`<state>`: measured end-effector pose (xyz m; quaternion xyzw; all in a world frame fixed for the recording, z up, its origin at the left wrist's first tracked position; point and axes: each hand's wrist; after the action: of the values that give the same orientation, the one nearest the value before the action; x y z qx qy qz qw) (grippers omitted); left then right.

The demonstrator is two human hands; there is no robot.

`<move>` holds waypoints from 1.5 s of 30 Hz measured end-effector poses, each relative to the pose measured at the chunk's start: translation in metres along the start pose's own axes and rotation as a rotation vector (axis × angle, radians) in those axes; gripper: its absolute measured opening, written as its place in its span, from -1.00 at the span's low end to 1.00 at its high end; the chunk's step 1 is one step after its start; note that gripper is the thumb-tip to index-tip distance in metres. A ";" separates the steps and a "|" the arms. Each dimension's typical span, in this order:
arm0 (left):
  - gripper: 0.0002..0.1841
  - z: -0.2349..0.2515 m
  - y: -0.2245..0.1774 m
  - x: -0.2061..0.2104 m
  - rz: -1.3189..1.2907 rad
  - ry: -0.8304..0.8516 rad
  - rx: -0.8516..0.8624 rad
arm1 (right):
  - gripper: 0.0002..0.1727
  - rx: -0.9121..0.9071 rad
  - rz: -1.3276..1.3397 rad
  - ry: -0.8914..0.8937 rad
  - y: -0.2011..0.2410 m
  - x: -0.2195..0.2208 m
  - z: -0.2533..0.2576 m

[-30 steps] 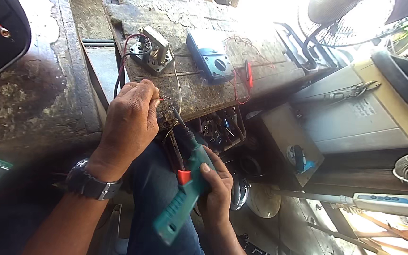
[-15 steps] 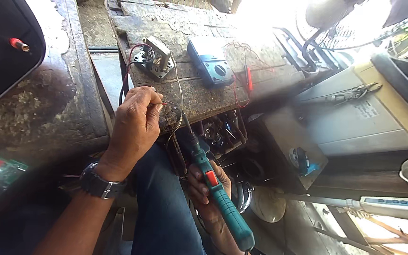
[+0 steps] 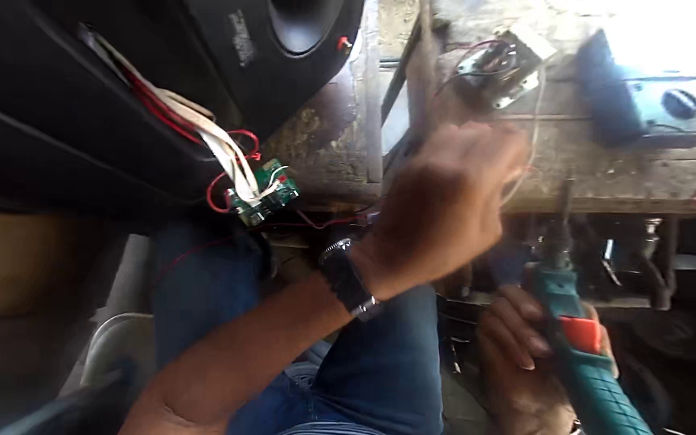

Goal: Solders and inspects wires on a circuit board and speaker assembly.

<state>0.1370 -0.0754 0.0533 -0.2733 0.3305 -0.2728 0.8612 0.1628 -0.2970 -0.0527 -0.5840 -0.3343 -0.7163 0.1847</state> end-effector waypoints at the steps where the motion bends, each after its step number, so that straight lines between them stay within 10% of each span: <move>1: -0.86 -0.004 -0.008 -0.006 -0.019 0.012 -0.016 | -0.44 0.000 -0.001 0.012 0.000 -0.002 0.001; 16: -0.84 -0.111 0.002 -0.117 0.396 -0.322 -0.250 | -0.54 -0.157 -0.698 -0.184 -0.018 0.019 0.005; 45: -0.77 -0.093 0.031 -0.130 0.680 -0.030 -0.294 | -0.57 -0.370 -1.406 0.098 -0.050 0.059 0.095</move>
<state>-0.0031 0.0036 0.0293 -0.2726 0.4254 0.0831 0.8590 0.1829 -0.1881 -0.0005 -0.2201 -0.4953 -0.7358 -0.4060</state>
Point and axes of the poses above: each hand's wrist, its own z-axis towards the middle knuckle, its own x-axis out of the palm, y = z × x, and after that the axes turned 4 degrees about -z, right-handed
